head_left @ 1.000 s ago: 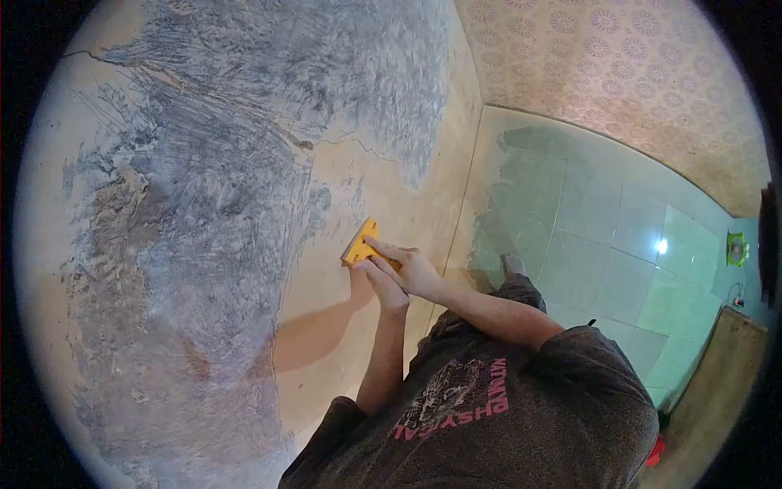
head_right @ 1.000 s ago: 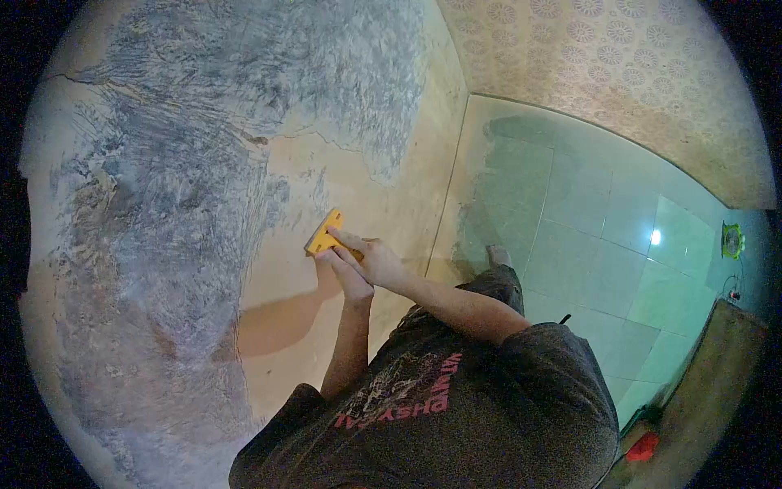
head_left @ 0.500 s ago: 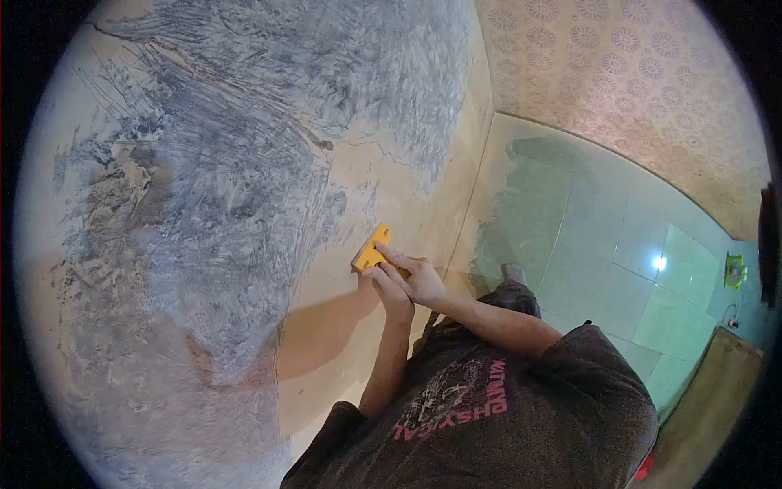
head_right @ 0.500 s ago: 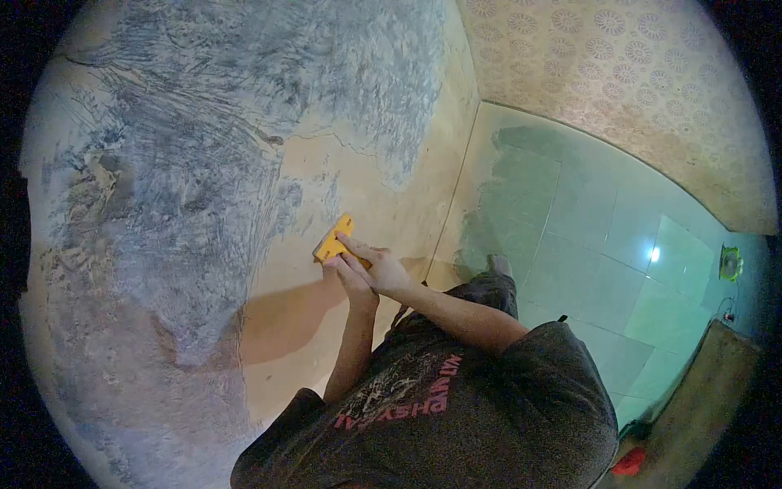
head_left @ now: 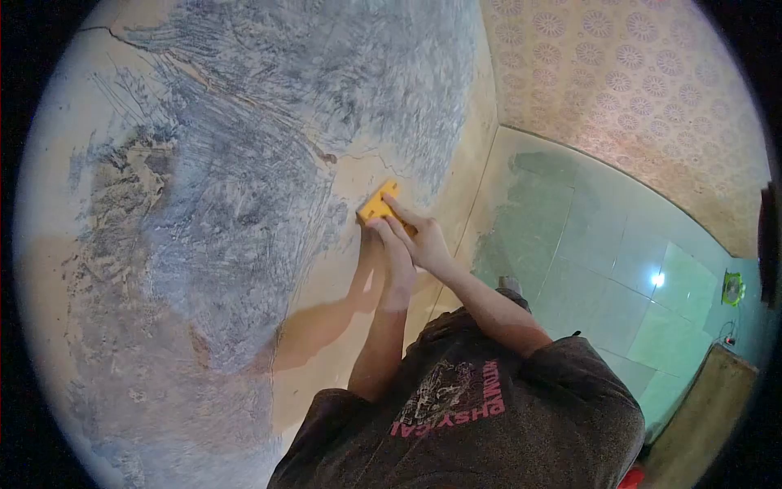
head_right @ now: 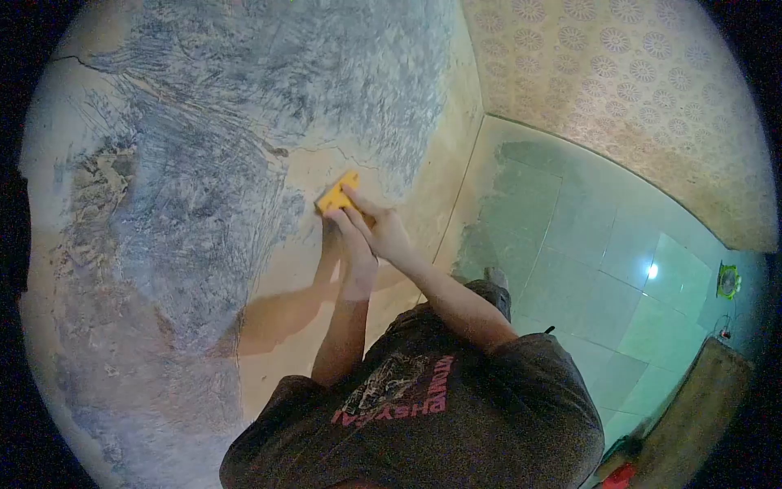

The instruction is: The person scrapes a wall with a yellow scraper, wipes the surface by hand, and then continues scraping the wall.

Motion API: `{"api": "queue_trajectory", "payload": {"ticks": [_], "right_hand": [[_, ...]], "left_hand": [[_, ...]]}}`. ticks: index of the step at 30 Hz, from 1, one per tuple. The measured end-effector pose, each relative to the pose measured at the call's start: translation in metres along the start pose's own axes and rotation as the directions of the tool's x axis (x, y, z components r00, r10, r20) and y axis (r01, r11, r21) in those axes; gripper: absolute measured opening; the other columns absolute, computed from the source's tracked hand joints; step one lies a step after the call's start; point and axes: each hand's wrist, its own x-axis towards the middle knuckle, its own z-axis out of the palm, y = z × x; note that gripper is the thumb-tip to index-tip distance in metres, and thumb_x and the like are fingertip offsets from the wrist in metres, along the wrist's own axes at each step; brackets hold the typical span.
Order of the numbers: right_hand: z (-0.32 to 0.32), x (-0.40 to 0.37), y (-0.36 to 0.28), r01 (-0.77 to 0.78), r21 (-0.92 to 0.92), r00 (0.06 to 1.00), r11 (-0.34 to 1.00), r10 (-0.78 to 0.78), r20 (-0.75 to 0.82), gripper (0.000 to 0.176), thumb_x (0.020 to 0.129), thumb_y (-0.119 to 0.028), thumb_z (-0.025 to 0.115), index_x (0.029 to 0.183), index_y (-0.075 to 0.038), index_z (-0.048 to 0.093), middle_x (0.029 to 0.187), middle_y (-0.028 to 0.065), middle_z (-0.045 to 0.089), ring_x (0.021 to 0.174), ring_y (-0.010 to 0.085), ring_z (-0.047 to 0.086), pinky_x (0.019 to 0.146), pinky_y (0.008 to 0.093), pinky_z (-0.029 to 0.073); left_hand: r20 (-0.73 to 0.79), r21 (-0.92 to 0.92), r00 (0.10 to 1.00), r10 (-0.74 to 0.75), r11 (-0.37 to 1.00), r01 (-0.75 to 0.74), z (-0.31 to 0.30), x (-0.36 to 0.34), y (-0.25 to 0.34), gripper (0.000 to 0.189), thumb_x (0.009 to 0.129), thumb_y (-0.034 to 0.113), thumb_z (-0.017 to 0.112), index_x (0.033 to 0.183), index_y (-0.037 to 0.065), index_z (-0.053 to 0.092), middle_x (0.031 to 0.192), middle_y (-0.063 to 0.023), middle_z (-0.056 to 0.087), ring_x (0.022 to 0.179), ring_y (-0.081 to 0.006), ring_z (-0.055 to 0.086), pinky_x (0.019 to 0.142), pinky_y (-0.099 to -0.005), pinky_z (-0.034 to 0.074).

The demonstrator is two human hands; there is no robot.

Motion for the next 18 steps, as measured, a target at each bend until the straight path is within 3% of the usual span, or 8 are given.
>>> {"api": "queue_trajectory", "payload": {"ticks": [2, 4, 5, 7, 10, 14, 17, 18], "right_hand": [[-0.005, 0.017, 0.0, 0.045, -0.003, 0.998, 0.999, -0.045, -0.033, 0.046, 0.098, -0.024, 0.063, 0.141, -0.011, 0.055, 0.117, 0.0243, 0.068, 0.109, 0.0251, 0.069, 0.09, 0.0325, 0.053], [-0.008, 0.031, -0.004, 0.256, -0.04, 0.951, 0.966, -0.259, -0.169, 0.045, 0.096, -0.028, 0.063, 0.139, -0.014, 0.058, 0.112, 0.0252, 0.069, 0.1, 0.0338, 0.071, 0.086, 0.0389, 0.056], [-0.009, 0.03, -0.007, 0.257, -0.039, 0.949, 0.965, -0.26, -0.179, 0.045, 0.096, -0.028, 0.063, 0.139, -0.014, 0.058, 0.112, 0.0252, 0.069, 0.1, 0.0338, 0.071, 0.086, 0.0389, 0.056], [-0.014, 0.025, -0.02, 0.141, -0.016, 0.983, 0.99, -0.142, -0.119, 0.045, 0.098, -0.026, 0.061, 0.14, -0.012, 0.057, 0.119, 0.0224, 0.069, 0.111, 0.0254, 0.068, 0.093, 0.035, 0.053], [-0.009, 0.002, -0.008, 0.026, -0.03, 1.0, 0.999, -0.027, -0.014, 0.046, 0.098, -0.027, 0.061, 0.141, -0.012, 0.055, 0.118, 0.0223, 0.069, 0.11, 0.0268, 0.068, 0.092, 0.0363, 0.053], [0.005, -0.044, 0.02, -0.01, -0.04, 0.997, 0.999, 0.013, 0.076, 0.048, 0.099, -0.03, 0.06, 0.143, -0.014, 0.053, 0.111, 0.0221, 0.071, 0.101, 0.0301, 0.072, 0.087, 0.037, 0.055], [0.016, -0.072, 0.033, -0.021, 0.034, 0.99, 0.999, 0.016, 0.14, 0.049, 0.098, -0.031, 0.06, 0.143, -0.014, 0.053, 0.109, 0.0218, 0.072, 0.098, 0.0301, 0.072, 0.085, 0.0374, 0.056], [0.015, -0.076, 0.03, -0.106, -0.048, 0.971, 0.993, 0.114, 0.209, 0.049, 0.098, -0.031, 0.06, 0.143, -0.014, 0.053, 0.11, 0.0219, 0.071, 0.1, 0.0304, 0.072, 0.086, 0.0374, 0.056]], "left_hand": [[-0.023, 0.046, 0.998, 0.051, 0.998, -0.05, 0.02, 0.012, 0.015, 0.082, 0.101, 0.067, 0.024, 0.153, 0.004, 0.025, 0.15, -0.0119, 0.038, 0.137, -0.0244, 0.039, 0.11, -0.0351, 0.035], [0.008, 0.068, 0.999, 0.042, 0.997, -0.042, 0.025, 0.026, 0.021, 0.081, 0.101, 0.067, 0.025, 0.153, 0.004, 0.025, 0.149, -0.0122, 0.038, 0.136, -0.0249, 0.041, 0.109, -0.0356, 0.037], [0.034, 0.087, 0.999, 0.029, 0.996, -0.032, 0.025, 0.031, 0.023, 0.081, 0.102, 0.066, 0.025, 0.153, 0.004, 0.025, 0.149, -0.0125, 0.039, 0.135, -0.0254, 0.043, 0.109, -0.036, 0.038], [0.033, 0.091, 0.999, 0.015, 0.996, -0.018, 0.024, 0.029, 0.02, 0.081, 0.102, 0.066, 0.026, 0.153, 0.004, 0.025, 0.149, -0.0123, 0.039, 0.134, -0.0253, 0.043, 0.109, -0.0363, 0.038], [-0.024, 0.056, 0.994, 0.106, 0.993, -0.104, 0.014, 0.006, 0.01, 0.081, 0.102, 0.066, 0.026, 0.152, 0.002, 0.025, 0.149, -0.0121, 0.039, 0.134, -0.0253, 0.043, 0.109, -0.0365, 0.038], [-0.061, -0.011, 0.998, 0.004, 1.0, -0.005, -0.029, -0.031, -0.032, 0.08, 0.101, 0.067, 0.025, 0.151, 0.004, 0.027, 0.146, -0.0111, 0.041, 0.132, -0.0243, 0.045, 0.108, -0.036, 0.039], [0.017, 0.012, 1.0, -0.021, 1.0, 0.021, -0.057, -0.052, -0.049, 0.082, 0.1, 0.069, 0.025, 0.15, 0.004, 0.029, 0.142, -0.0105, 0.045, 0.13, -0.023, 0.047, 0.107, -0.0359, 0.04], [-0.031, -0.006, 0.998, -0.055, 0.999, 0.054, -0.061, -0.057, -0.049, 0.082, 0.1, 0.069, 0.025, 0.148, 0.002, 0.031, 0.138, -0.01, 0.047, 0.127, -0.0223, 0.049, 0.106, -0.0357, 0.041]]}}
